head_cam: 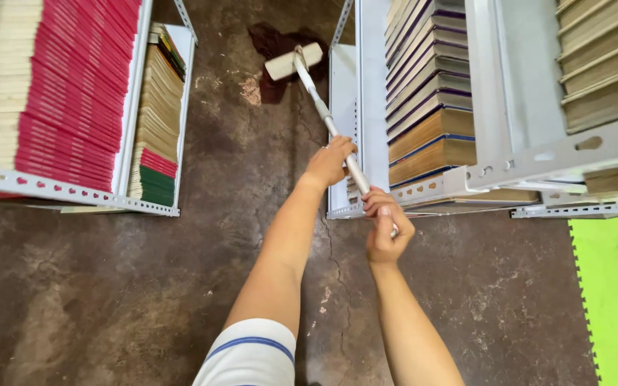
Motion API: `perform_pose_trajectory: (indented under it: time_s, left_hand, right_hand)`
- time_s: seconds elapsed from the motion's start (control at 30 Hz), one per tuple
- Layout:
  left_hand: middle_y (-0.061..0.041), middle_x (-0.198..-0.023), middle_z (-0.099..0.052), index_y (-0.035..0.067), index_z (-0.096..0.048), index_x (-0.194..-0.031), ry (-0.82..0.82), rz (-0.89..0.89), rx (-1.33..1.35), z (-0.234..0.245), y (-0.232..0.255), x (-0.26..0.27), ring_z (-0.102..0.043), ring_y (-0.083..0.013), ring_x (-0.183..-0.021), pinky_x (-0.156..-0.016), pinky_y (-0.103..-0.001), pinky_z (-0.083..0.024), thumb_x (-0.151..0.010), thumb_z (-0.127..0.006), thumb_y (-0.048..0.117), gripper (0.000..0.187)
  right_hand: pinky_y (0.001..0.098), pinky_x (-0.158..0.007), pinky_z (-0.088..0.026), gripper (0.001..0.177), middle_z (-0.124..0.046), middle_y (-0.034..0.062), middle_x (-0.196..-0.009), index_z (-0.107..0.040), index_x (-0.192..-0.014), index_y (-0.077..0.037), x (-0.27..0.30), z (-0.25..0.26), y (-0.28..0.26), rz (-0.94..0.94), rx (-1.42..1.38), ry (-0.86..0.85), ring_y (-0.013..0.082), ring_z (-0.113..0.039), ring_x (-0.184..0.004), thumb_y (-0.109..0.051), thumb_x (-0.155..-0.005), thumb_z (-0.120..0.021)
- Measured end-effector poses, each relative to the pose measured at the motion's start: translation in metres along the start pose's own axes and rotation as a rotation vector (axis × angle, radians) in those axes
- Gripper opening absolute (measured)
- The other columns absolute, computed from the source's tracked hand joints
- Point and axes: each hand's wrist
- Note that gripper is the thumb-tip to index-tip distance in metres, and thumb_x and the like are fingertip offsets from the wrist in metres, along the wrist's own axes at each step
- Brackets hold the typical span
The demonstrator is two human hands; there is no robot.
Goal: The person mops a concrete floor in a storage area using a flat mop with a cloth attachment. They move around shelves and a green table, cleaning the floor surface. At one point, they pick up a small red object from the floor with their hand before resuming mopping.
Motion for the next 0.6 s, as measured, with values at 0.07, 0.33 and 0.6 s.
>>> perform_pose_trajectory:
  time_s: [0.07, 0.33, 0.6]
  left_hand:
    - [-0.001, -0.151, -0.052, 0.024, -0.062, -0.125, -0.005, 0.007, -0.002, 0.004, 0.023, 0.018, -0.036, -0.031, -0.151, -0.117, -0.062, -0.037, -0.082, -0.079, 0.021, 0.047]
    - [-0.012, -0.095, -0.072, 0.014, -0.066, -0.092, 0.272, -0.21, 0.205, -0.029, 0.173, 0.159, -0.069, -0.0361, -0.105, -0.097, -0.055, -0.054, -0.065, -0.079, 0.015, 0.03]
    - [-0.008, -0.068, -0.067, 0.01, -0.061, -0.069, 0.495, -0.075, 0.18, -0.087, 0.359, 0.339, -0.065, -0.0281, -0.068, -0.08, -0.042, -0.052, -0.09, -0.065, 0.015, 0.022]
  right_hand:
    - [0.0573, -0.091, -0.053, 0.04, -0.056, 0.0192, -0.064, -0.057, -0.066, 0.006, -0.001, 0.012, -0.032, -0.007, 0.006, -0.006, 0.0349, -0.063, -0.072, -0.01, -0.101, -0.049]
    - [0.0572, -0.083, -0.054, 0.038, -0.055, 0.0225, -0.061, -0.057, -0.061, 0.007, 0.033, 0.123, -0.199, -0.073, -0.05, -0.217, 0.0388, -0.062, -0.066, -0.012, -0.094, -0.055]
    - [0.0437, -0.084, -0.06, 0.034, -0.061, 0.0118, -0.063, -0.06, -0.068, -0.005, 0.061, 0.271, -0.373, -0.149, -0.288, -0.637, 0.0261, -0.066, -0.064, -0.019, -0.095, -0.043]
Point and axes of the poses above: each hand's wrist, its own x-axis away from the middle knuckle, its own z-axis out of the back of the hand, y = z × x
